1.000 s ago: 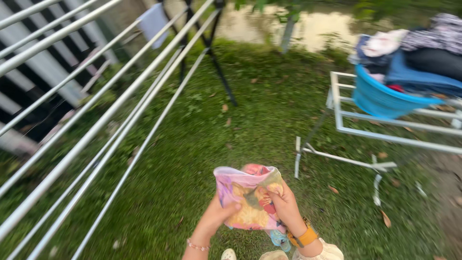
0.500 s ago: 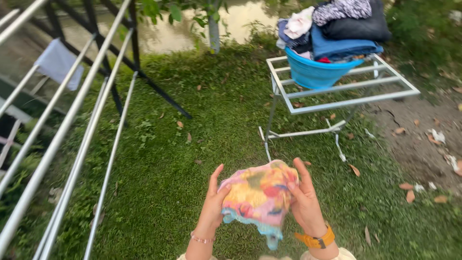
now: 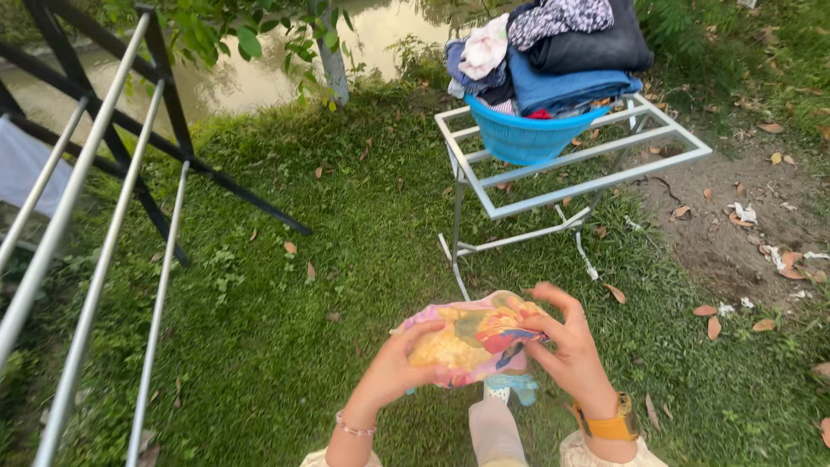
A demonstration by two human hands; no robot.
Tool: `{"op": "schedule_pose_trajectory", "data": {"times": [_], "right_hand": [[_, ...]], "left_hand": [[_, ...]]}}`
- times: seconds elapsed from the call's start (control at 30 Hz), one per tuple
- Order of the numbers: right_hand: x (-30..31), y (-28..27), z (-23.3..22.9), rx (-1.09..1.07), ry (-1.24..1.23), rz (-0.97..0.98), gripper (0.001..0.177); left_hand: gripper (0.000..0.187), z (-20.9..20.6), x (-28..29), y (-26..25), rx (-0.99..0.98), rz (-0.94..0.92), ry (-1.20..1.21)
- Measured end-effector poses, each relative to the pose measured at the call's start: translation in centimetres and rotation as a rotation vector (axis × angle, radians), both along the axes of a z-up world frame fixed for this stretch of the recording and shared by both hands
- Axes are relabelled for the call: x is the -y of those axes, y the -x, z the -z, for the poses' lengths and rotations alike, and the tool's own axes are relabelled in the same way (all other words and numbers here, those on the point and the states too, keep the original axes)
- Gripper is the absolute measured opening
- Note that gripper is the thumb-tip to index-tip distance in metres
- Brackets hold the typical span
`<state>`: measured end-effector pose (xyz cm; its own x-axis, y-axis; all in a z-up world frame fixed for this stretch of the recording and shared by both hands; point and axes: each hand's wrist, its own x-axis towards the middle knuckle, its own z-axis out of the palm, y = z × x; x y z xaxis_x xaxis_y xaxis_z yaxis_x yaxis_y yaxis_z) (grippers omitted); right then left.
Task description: The person picks up clothing items from a drying rack and from a blue basin, folds them by hand, and stacks them into a pile.
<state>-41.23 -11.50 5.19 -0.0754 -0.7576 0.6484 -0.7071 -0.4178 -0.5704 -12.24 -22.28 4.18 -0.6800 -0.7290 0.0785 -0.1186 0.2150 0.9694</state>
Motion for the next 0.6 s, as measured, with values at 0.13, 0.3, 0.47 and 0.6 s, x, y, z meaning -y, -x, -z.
{"op": "schedule_pose_trajectory", "data": {"times": [0.13,0.3,0.47,0.6], "right_hand": [[3.9,4.3,0.5,0.12,0.024,-0.118,0.037],[9.4,10.7,2.1,0.431,-0.087,0.129,0.021],[14.0,18.6,0.5,0.255,-0.156,0.308,0.023],[18.5,23.1,0.8,0.351,-0.282,0.326,0.027]], "left_hand": [[0.079,-0.1,3.4,4.8,0.165,-0.013,0.191],[0.023,1.8,9.8,12.6,0.02,0.079,0.521],[0.028,2.5,14.8,20.6,0.235,0.164,0.027],[0.032,3.5,18.6,25.3,-0.066,-0.008,0.064]]}}
